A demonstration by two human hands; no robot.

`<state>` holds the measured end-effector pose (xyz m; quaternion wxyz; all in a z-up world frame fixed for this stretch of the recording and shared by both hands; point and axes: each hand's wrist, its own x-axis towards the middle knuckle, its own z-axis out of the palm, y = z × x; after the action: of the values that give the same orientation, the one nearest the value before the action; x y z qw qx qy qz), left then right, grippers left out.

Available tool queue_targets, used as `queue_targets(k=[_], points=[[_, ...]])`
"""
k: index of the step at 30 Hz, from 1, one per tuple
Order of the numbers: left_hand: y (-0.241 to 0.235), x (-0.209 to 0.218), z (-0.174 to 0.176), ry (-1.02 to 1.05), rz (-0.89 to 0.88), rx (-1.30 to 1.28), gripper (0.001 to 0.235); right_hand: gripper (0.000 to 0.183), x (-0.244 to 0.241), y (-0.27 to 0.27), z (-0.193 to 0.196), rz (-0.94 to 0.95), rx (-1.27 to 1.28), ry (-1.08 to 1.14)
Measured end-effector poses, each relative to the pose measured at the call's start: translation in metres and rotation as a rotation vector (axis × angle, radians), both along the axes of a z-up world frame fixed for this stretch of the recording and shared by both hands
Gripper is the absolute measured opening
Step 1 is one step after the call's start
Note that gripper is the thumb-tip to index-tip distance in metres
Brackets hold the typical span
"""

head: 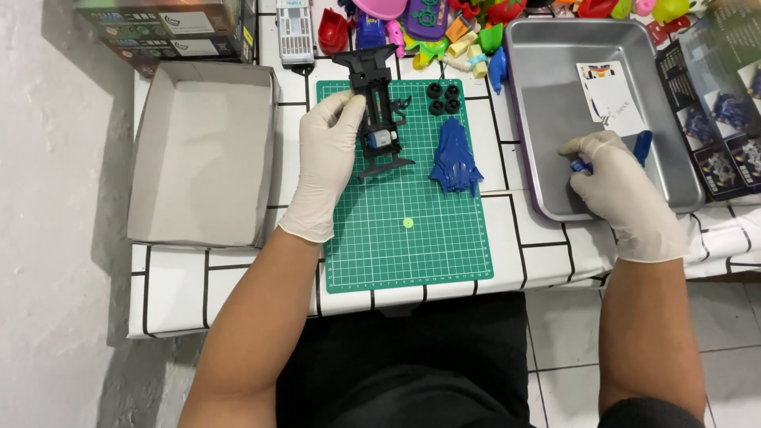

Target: Assembling a mini 4WD toy car by installing the motor and batteries into the chassis on a cutting mat.

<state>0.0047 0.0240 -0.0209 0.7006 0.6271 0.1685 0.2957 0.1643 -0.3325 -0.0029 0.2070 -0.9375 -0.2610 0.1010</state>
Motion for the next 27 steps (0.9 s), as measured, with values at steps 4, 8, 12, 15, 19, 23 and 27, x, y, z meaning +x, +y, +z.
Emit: queue_targets(k=[4, 8, 12, 15, 19, 23, 27], points=[[0.000, -0.001, 0.001, 0.007, -0.006, 0.013, 0.019, 0.054, -0.007, -0.001, 0.002, -0.005, -0.035, -0.054], [-0.002, -0.002, 0.005, 0.003, -0.019, 0.035, 0.020, 0.050, -0.008, -0.003, 0.001, -0.037, -0.030, -0.078], [-0.003, -0.002, 0.003, 0.000, -0.021, 0.057, 0.020, 0.052, -0.003, -0.004, -0.003, -0.025, -0.052, -0.074], [-0.002, 0.000, -0.001, -0.017, -0.043, 0.012, 0.019, 0.042, -0.009, 0.002, 0.006, 0.063, -0.020, -0.219], [-0.003, 0.000, -0.003, -0.046, -0.054, 0.020, 0.018, 0.031, -0.044, 0.043, 0.032, 0.154, 0.218, -0.401], [-0.003, 0.001, -0.005, -0.097, -0.071, -0.002, 0.020, 0.019, -0.068, 0.106, 0.046, 0.266, 0.506, -0.329], [-0.007, -0.001, 0.000, -0.133, -0.102, -0.035, 0.024, 0.031, -0.066, 0.167, 0.066, 0.223, 0.328, -0.006]])
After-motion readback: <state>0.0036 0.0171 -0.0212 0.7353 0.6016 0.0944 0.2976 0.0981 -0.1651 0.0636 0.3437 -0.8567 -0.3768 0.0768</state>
